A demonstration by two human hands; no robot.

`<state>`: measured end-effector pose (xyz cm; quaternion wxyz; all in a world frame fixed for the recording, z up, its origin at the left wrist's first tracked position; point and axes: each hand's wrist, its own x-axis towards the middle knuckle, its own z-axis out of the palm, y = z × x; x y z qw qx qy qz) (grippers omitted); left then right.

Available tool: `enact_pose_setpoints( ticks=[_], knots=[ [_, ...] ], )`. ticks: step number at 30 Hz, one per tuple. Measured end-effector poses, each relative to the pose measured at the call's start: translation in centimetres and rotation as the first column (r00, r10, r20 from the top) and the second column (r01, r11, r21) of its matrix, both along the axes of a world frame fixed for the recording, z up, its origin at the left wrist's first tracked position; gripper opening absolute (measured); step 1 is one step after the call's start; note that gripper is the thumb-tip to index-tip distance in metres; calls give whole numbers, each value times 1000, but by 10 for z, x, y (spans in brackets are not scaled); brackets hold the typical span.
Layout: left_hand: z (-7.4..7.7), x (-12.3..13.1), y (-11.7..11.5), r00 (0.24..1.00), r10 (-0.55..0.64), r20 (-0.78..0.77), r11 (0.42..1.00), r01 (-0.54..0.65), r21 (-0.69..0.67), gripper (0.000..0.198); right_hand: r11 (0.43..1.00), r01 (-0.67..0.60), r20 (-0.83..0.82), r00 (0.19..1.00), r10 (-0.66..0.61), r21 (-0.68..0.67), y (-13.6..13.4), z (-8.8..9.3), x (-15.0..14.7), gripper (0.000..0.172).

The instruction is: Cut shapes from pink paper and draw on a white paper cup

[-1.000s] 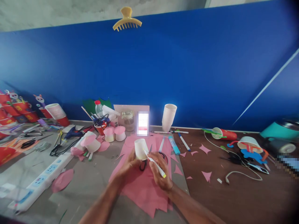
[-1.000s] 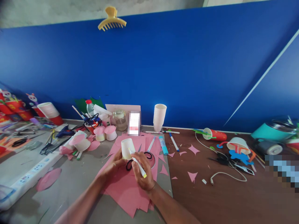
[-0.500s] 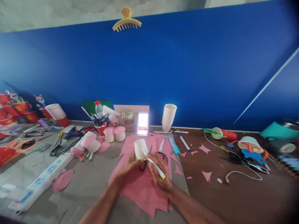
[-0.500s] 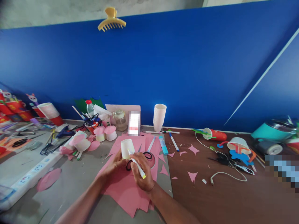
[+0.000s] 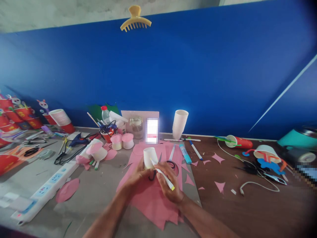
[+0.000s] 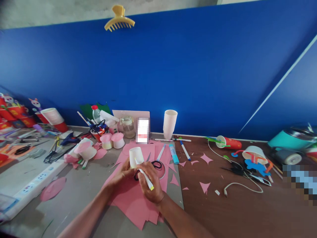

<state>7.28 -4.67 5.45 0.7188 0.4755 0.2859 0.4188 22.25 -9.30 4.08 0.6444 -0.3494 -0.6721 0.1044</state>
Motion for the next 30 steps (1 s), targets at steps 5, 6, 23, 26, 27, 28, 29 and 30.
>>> enact_pose_setpoints(
  ticks=[5,6,23,26,27,28,29,30],
  knots=[
    [-2,0,0,1000,12,14,1000,-12,9,48,1000,8,-7,1000,-8,5,1,-1,0,25],
    [-2,0,0,1000,15,12,1000,-15,12,49,1000,8,-9,1000,-8,12,1,-1,0,25],
    [2,0,1,999,35,-41,999,-34,10,40,996,52,-64,996,-56,-71,0,-7,0,19],
    [-1,-1,2,999,22,-27,1000,-21,16,42,997,46,-63,997,-50,-62,0,-4,-1,17],
    [-2,-2,2,1000,15,-21,1000,-15,21,42,997,42,-61,997,-45,-60,0,-4,-1,17],
    [-2,-2,2,1000,10,-19,1000,-9,24,41,997,39,-59,997,-42,-62,0,-4,-1,18],
    [-3,-2,2,1000,9,-21,1000,-8,27,41,997,38,-56,998,-42,-65,0,-4,-1,18],
    [-2,-2,1,1000,9,-25,1000,-8,29,42,997,41,-55,998,-45,-67,0,-4,-1,18]
  ],
)
